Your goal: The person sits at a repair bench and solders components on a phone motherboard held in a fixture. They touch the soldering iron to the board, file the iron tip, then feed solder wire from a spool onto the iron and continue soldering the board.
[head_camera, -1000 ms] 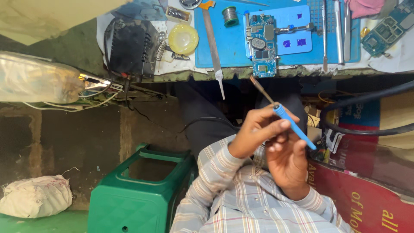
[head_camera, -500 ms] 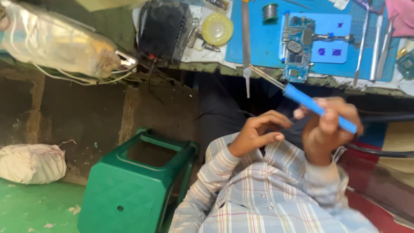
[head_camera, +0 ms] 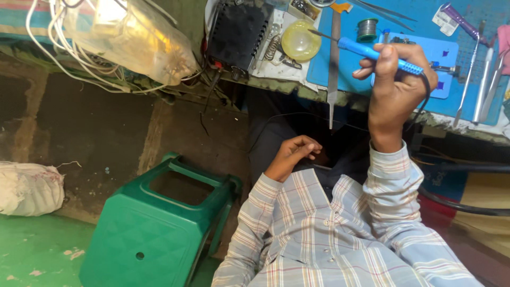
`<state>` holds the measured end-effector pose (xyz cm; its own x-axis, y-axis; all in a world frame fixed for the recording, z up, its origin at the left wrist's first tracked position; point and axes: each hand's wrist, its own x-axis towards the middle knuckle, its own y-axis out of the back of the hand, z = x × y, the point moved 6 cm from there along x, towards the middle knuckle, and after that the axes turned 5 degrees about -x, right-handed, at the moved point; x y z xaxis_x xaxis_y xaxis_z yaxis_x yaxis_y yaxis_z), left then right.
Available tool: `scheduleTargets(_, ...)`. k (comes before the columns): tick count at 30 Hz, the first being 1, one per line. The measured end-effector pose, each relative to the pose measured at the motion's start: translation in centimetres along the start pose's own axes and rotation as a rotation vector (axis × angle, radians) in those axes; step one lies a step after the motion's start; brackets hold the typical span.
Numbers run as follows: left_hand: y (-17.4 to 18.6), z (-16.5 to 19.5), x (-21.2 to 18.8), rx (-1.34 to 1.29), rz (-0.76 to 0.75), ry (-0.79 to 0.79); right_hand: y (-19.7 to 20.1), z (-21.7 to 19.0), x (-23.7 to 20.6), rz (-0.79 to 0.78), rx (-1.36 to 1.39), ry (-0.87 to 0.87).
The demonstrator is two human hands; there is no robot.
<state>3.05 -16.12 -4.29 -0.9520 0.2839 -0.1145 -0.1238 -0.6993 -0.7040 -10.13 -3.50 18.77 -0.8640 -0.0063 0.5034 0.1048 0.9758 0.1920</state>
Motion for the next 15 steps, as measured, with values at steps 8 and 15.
scheduleTargets(8,1.2,0.2,0.1,-0.131,0.078,0.006,-1.5,1.3,0.0,-0.022,0.001,0.0)
scheduleTargets(15,1.4,-0.3,0.4,-0.158,0.084,0.013,0.7,1.5,-0.1,0.109,0.03,-0.039)
